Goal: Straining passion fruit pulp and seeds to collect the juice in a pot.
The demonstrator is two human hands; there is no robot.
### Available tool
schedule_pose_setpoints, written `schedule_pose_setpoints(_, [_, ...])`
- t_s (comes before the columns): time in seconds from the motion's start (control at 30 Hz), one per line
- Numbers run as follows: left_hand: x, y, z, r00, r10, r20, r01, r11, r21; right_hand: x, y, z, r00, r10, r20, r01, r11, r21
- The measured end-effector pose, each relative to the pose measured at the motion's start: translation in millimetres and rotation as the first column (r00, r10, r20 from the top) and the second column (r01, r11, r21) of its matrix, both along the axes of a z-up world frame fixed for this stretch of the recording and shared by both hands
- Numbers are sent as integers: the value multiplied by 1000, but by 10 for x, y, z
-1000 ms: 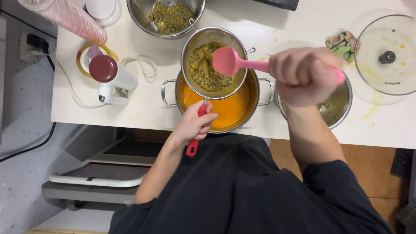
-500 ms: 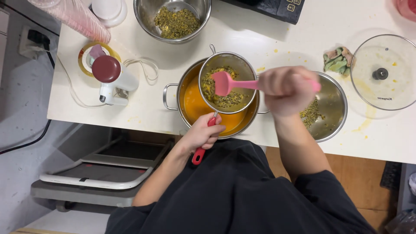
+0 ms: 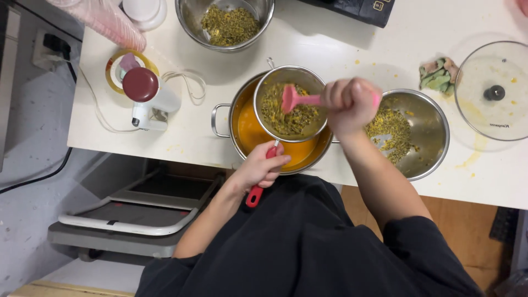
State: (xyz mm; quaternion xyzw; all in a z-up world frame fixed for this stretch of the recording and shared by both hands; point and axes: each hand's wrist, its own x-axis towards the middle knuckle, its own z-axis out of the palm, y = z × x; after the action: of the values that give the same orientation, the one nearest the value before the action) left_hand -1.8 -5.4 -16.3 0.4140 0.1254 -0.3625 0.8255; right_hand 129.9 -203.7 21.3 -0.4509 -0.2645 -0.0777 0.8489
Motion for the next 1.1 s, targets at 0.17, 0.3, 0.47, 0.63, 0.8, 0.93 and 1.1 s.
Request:
schedule_pose_setpoints(0.17, [55,42,-20,1000,3,26,-4,1000,25,128,-141,-6,991,10,-132,-10,1000,-1])
schedule_pose_setpoints(0.3, [71,123,-8,1000,3,13,-3,1000,23,341,-65,-244,995,48,-83,-43,997,59])
schedule_pose_setpoints(0.47, [117,167,97,1000,-11,10,11,1000,13,326,3,200,987,75,-141,-85,994,-66])
schedule_pose_setpoints(0.63, [42,280,79,1000,-3,25,1,999,53,492,-140,-88,988,37,-153,-15,989,145])
schedule_pose_setpoints(0.8, [57,260,69,998,-25,50,22,998,57,274,31,-36,984,125,-123,-115,989,89])
schedule_pose_setpoints(0.93, [31,288,-4,999,-24,47,21,998,52,378,-167,9,988,5,-155,4,998,60])
schedule_pose_setpoints(1.1, [-20,151,-148,995,-94,12,94,995,34,260,87,-90,985,104,-138,-96,993,64])
